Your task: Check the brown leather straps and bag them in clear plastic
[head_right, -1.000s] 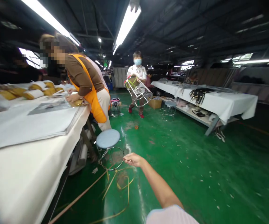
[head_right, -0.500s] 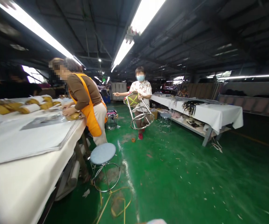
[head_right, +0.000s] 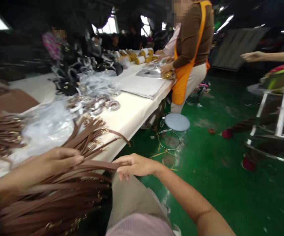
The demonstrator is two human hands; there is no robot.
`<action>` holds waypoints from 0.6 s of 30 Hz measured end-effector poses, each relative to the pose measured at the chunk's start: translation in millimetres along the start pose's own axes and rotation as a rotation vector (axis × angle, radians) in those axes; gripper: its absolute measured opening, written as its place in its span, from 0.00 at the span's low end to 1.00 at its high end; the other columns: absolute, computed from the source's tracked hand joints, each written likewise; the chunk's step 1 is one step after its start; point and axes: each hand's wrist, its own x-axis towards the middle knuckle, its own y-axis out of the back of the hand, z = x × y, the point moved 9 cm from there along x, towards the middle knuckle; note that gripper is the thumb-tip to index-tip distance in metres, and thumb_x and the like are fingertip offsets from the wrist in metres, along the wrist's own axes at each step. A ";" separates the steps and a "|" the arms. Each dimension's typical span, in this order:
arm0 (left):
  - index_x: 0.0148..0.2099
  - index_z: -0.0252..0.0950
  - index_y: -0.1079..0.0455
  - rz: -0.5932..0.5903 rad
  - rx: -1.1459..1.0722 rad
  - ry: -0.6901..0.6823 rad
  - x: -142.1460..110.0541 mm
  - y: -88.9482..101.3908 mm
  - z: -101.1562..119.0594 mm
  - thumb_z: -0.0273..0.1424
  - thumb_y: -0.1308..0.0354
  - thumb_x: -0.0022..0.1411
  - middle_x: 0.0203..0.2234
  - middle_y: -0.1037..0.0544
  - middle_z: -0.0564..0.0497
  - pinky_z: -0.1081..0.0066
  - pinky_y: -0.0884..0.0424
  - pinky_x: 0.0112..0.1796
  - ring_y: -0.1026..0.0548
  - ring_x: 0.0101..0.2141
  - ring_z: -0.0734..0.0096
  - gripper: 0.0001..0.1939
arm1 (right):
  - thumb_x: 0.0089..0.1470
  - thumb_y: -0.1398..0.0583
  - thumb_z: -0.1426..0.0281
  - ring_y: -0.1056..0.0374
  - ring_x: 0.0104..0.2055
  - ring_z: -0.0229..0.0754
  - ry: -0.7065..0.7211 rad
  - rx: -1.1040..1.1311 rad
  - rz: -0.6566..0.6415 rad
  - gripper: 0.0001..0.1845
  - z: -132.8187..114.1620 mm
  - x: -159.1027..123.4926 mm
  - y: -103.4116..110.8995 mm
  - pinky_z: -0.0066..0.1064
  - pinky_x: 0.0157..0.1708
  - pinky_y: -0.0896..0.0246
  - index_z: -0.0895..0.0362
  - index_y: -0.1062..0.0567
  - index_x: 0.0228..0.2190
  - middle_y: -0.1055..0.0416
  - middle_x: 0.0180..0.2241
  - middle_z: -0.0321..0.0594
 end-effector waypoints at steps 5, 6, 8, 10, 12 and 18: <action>0.32 0.32 0.28 -0.170 -0.175 -0.102 -5.1 -27.0 30.9 0.46 0.44 0.64 0.23 0.32 0.55 0.73 0.45 0.28 0.40 0.25 0.76 0.21 | 0.61 0.43 0.52 0.49 0.19 0.26 0.046 0.056 -0.015 0.27 -11.2 31.6 -26.6 0.21 0.20 0.55 0.65 0.23 0.40 0.40 0.18 0.29; 0.32 0.32 0.28 -0.151 -0.190 -0.073 -7.6 -23.6 23.7 0.45 0.44 0.64 0.22 0.34 0.56 0.73 0.47 0.27 0.41 0.25 0.76 0.20 | 0.61 0.42 0.52 0.51 0.18 0.26 0.009 0.048 -0.025 0.26 -5.8 31.5 -25.9 0.21 0.20 0.57 0.65 0.22 0.39 0.41 0.17 0.29; 0.31 0.32 0.30 -0.105 -0.232 -0.009 -13.4 -18.8 6.4 0.45 0.44 0.64 0.20 0.38 0.57 0.72 0.51 0.25 0.45 0.23 0.77 0.20 | 0.61 0.42 0.52 0.50 0.18 0.27 -0.062 0.019 -0.051 0.27 7.2 33.2 -25.3 0.22 0.19 0.57 0.64 0.23 0.41 0.39 0.18 0.30; 0.30 0.32 0.30 -0.107 -0.279 0.000 -14.8 -23.9 -1.0 0.46 0.44 0.64 0.18 0.39 0.58 0.72 0.52 0.23 0.46 0.21 0.78 0.21 | 0.60 0.42 0.51 0.47 0.19 0.28 -0.070 0.006 -0.060 0.26 14.0 40.9 -30.4 0.21 0.20 0.55 0.64 0.23 0.42 0.36 0.20 0.32; 0.30 0.32 0.31 -0.183 -0.315 -0.034 -9.8 -36.9 1.8 0.47 0.43 0.62 0.17 0.38 0.58 0.73 0.51 0.22 0.45 0.20 0.78 0.21 | 0.59 0.41 0.51 0.46 0.20 0.28 -0.021 0.051 -0.074 0.26 13.1 51.8 -41.4 0.21 0.22 0.54 0.63 0.24 0.42 0.37 0.20 0.31; 0.34 0.36 0.31 0.445 0.053 0.045 5.5 66.2 -56.9 0.48 0.54 0.65 0.23 0.28 0.51 0.69 0.33 0.30 0.30 0.25 0.68 0.22 | 0.50 0.31 0.57 0.60 0.17 0.23 -0.014 0.482 0.300 0.19 25.1 45.5 -0.3 0.22 0.18 0.68 0.61 0.26 0.30 0.50 0.17 0.25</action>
